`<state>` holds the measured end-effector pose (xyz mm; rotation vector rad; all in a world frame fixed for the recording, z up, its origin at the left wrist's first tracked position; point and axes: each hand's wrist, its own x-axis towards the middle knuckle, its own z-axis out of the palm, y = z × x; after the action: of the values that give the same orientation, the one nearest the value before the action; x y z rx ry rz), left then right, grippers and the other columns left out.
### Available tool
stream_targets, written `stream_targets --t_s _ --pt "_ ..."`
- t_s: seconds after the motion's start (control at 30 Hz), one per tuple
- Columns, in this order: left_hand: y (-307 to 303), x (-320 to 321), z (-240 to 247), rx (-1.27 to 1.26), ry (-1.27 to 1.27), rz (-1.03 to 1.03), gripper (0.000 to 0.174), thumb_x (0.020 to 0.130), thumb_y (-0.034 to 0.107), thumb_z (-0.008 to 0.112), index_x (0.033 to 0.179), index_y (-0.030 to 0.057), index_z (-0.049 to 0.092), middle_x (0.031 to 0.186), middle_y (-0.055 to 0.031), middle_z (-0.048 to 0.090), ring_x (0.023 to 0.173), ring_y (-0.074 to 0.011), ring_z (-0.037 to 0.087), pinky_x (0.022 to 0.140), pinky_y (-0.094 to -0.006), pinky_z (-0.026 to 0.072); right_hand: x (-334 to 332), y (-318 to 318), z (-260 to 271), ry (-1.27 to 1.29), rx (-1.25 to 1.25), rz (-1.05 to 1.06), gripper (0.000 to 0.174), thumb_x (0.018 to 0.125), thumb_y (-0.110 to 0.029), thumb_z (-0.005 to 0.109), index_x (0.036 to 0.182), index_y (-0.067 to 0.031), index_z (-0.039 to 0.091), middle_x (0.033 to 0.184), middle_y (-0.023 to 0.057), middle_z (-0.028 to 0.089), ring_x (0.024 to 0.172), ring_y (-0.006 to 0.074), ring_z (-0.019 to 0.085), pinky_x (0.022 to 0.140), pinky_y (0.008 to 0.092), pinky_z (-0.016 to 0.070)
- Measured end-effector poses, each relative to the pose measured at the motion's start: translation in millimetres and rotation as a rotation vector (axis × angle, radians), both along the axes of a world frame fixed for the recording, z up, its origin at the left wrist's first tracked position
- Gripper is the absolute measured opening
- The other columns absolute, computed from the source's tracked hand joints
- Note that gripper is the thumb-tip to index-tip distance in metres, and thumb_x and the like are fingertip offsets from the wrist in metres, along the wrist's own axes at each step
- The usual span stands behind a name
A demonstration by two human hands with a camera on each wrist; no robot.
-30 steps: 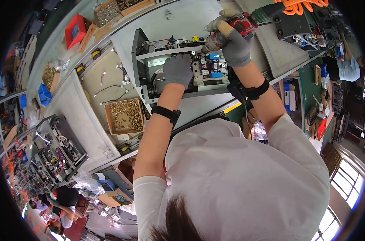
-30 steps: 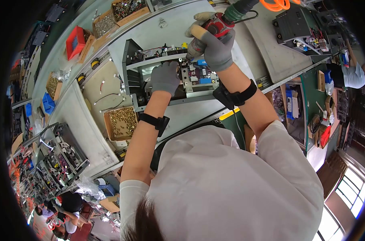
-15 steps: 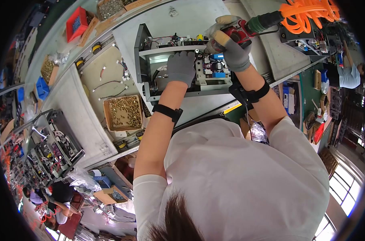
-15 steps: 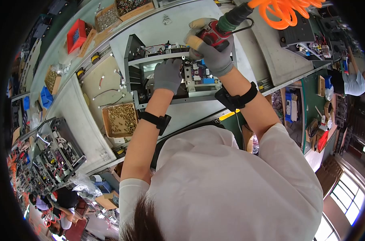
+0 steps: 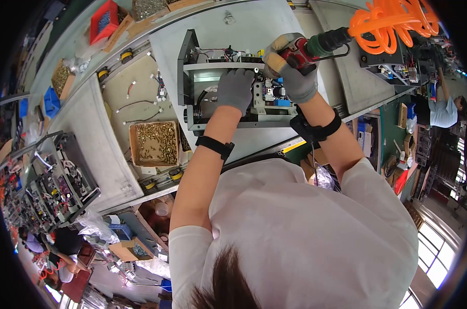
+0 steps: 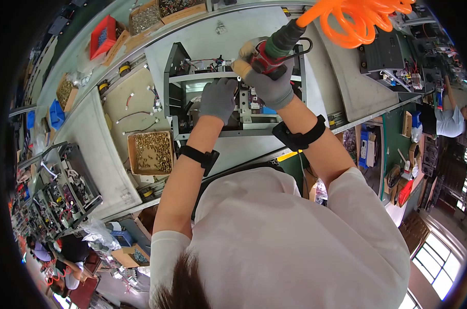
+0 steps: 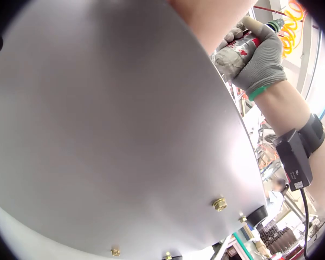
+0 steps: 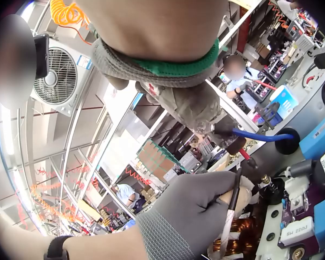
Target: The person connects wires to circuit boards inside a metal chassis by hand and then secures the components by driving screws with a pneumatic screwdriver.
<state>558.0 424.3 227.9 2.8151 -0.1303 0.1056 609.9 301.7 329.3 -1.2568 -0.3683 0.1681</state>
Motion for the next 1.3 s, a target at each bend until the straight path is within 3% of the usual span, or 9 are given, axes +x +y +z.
stream_targets --t_s 0.37,0.53,0.67,0.9,0.97,1.03,1.1,1.17,1.3 --pt "8.6 -17.5 27.8 -0.119 0.101 0.131 0.026 0.078 0.012 0.057 0.104 0.0147 0.059 0.097 -0.0078 0.059 0.084 -0.0284 0.06 0.075 -0.0382 0.0478 7.2 -3.3 -4.9 -0.112 0.052 -0.04 0.029 0.071 0.009 0.063 0.097 -0.0008 0.056 0.078 0.0096 0.061 0.057 0.0115 0.055 0.046 0.0224 0.0422" --pt "20.9 -59.9 41.8 -0.094 0.317 -0.301 0.036 0.076 0.008 0.054 0.11 0.0184 0.059 0.105 -0.0066 0.059 0.094 -0.0256 0.057 0.08 -0.0384 0.047 7.9 -22.2 21.3 -0.081 0.267 0.007 0.027 0.075 0.004 0.057 0.101 -0.0001 0.052 0.081 0.0132 0.059 0.073 0.0211 0.058 0.062 0.0328 0.048" --pt "30.3 -85.8 54.6 -0.061 0.415 -0.246 0.04 0.074 0.009 0.055 0.113 0.0173 0.057 0.107 -0.0053 0.059 0.1 -0.0248 0.054 0.084 -0.039 0.0436 -1.9 -28.0 44.9 -0.193 0.322 0.025 0.027 0.077 -0.003 0.053 0.104 -0.003 0.052 0.081 0.0119 0.053 0.077 0.0263 0.052 0.072 0.0412 0.0442" --pt "40.1 -124.1 46.4 -0.37 -0.167 -0.076 0.034 0.075 0.01 0.055 0.11 0.0097 0.055 0.099 -0.0112 0.058 0.092 -0.03 0.055 0.083 -0.0395 0.0409 -27.0 -56.4 58.0 -0.015 0.342 0.047 0.028 0.081 -0.008 0.052 0.109 -0.0032 0.052 0.083 0.0115 0.051 0.081 0.0255 0.049 0.073 0.0409 0.0406" --pt "61.2 -140.9 33.7 -0.602 -0.343 0.29 0.032 0.081 0.007 0.05 0.112 0.0085 0.056 0.116 -0.0151 0.055 0.092 -0.0315 0.054 0.086 -0.0385 0.0409 -32.3 -62.7 63.0 0.087 0.355 0.025 0.027 0.082 -0.01 0.053 0.108 -0.0034 0.052 0.083 0.0102 0.051 0.08 0.0246 0.048 0.073 0.0384 0.0406" --pt "92.3 -155.2 6.2 -0.51 -0.457 0.679 0.023 0.078 0.008 0.053 0.1 0.0052 0.058 0.096 -0.0156 0.055 0.082 -0.0336 0.054 0.07 -0.0419 0.0431 -34.9 -67.6 64.3 0.164 0.375 0.011 0.026 0.082 -0.011 0.053 0.107 -0.0032 0.052 0.085 0.0096 0.051 0.081 0.0237 0.048 0.072 0.0373 0.0413" --pt "123.8 -177.8 -35.1 -0.571 -0.204 1.106 0.025 0.075 0.009 0.057 0.1 0.0076 0.058 0.101 -0.0157 0.054 0.089 -0.0339 0.054 0.076 -0.043 0.044 -34.7 -67.5 63.8 0.164 0.363 0.02 0.026 0.082 -0.011 0.053 0.107 -0.0032 0.052 0.084 0.0094 0.051 0.081 0.0236 0.048 0.072 0.0372 0.0418" --pt "149.2 -202.0 -73.7 -0.199 0.199 1.263 0.034 0.074 0.017 0.063 0.107 0.0142 0.059 0.114 -0.0154 0.05 0.101 -0.0336 0.054 0.086 -0.0422 0.0447 -33.7 -66.7 62.8 0.158 0.348 0.023 0.025 0.082 -0.011 0.053 0.106 -0.0033 0.052 0.083 0.0093 0.051 0.081 0.0235 0.049 0.072 0.0371 0.0422" --pt "172.4 -218.0 -99.0 -0.197 0.601 1.251 0.048 0.073 0.026 0.067 0.119 0.0227 0.055 0.126 -0.0149 0.044 0.112 -0.0336 0.05 0.095 -0.0408 0.0428 -38.4 -57.9 64.1 0.187 0.312 0.005 0.024 0.083 -0.009 0.052 0.106 -0.0028 0.052 0.08 0.0104 0.052 0.08 0.0249 0.051 0.071 0.0388 0.0435"
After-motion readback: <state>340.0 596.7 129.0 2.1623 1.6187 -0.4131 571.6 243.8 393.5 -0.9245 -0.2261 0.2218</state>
